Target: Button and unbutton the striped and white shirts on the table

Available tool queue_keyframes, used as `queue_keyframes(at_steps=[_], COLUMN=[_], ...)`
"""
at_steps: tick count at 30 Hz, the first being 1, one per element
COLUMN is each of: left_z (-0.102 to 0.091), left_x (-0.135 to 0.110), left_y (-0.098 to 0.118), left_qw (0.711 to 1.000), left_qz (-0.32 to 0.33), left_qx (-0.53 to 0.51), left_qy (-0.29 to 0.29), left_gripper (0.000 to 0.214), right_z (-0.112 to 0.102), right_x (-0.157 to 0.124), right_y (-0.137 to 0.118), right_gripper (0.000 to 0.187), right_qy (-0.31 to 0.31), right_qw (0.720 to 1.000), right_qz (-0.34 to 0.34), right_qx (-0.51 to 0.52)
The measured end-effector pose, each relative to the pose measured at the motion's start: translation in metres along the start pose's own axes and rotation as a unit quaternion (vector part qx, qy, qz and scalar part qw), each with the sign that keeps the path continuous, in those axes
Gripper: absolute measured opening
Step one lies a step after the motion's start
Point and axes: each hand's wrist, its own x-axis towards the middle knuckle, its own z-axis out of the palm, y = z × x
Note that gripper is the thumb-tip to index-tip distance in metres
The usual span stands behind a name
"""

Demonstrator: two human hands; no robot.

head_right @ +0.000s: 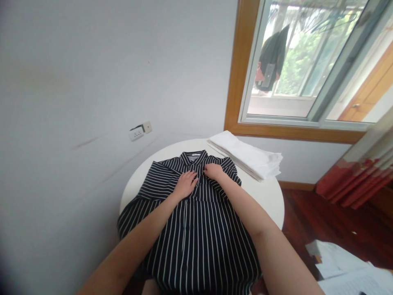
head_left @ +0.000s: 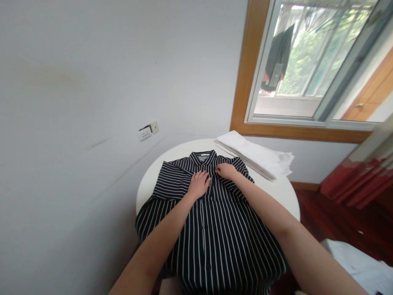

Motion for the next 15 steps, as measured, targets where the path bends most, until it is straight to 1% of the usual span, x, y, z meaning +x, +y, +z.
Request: queue_keyframes(at_steps=[2,5,7,8,10,12,15], left_z=[0.0,0.001,0.002,0.003,0.003,0.003,0.003], left_x=[0.0,0.0,0.0,0.001,0.001,0.001,0.001], left_y=[0.0,-0.001,-0.001,-0.001,-0.002,-0.002,-0.002], left_qw=[1.0,1.0,1.0,1.0,1.0,1.0,1.0], left_qz=[0.002,0.002,0.001,0.003,0.006,0.006,0.007], left_qx=[-0.006,-0.013,-0.016,-0.018,-0.019,-0.02,-0.022], left_qy=[0.0,0.002,0.001,0.001,0.004,0.005,0.002], left_gripper=[0.051,0.051,0.052,0.052,0.052,0.052,0.053], right_z=[-0.002,-0.009,-0.012,-0.013,-0.011,-0.006,0.003], right_x=[-0.003,-0.013,-0.023,-0.028,-0.039,-0.049,-0.057], right_y=[0.007,0.032,0.053,0.063,0.079,0.089,0.093], right_gripper=[0.03,0.031,0.029,0.028,0.028,0.033,0.039], right_qy=[0.005,0.014,-0.006,-0.031,-0.054,-0.049,-0.033], right_qw=[1.0,1.0,1.0,1.0,0.998,0.998,0.998], right_qz=[-0.013,-0.012,-0.003,0.002,0.013,0.03,0.044], right_qx=[0.01,0.011,0.011,0.005,-0.012,-0.033,-0.044])
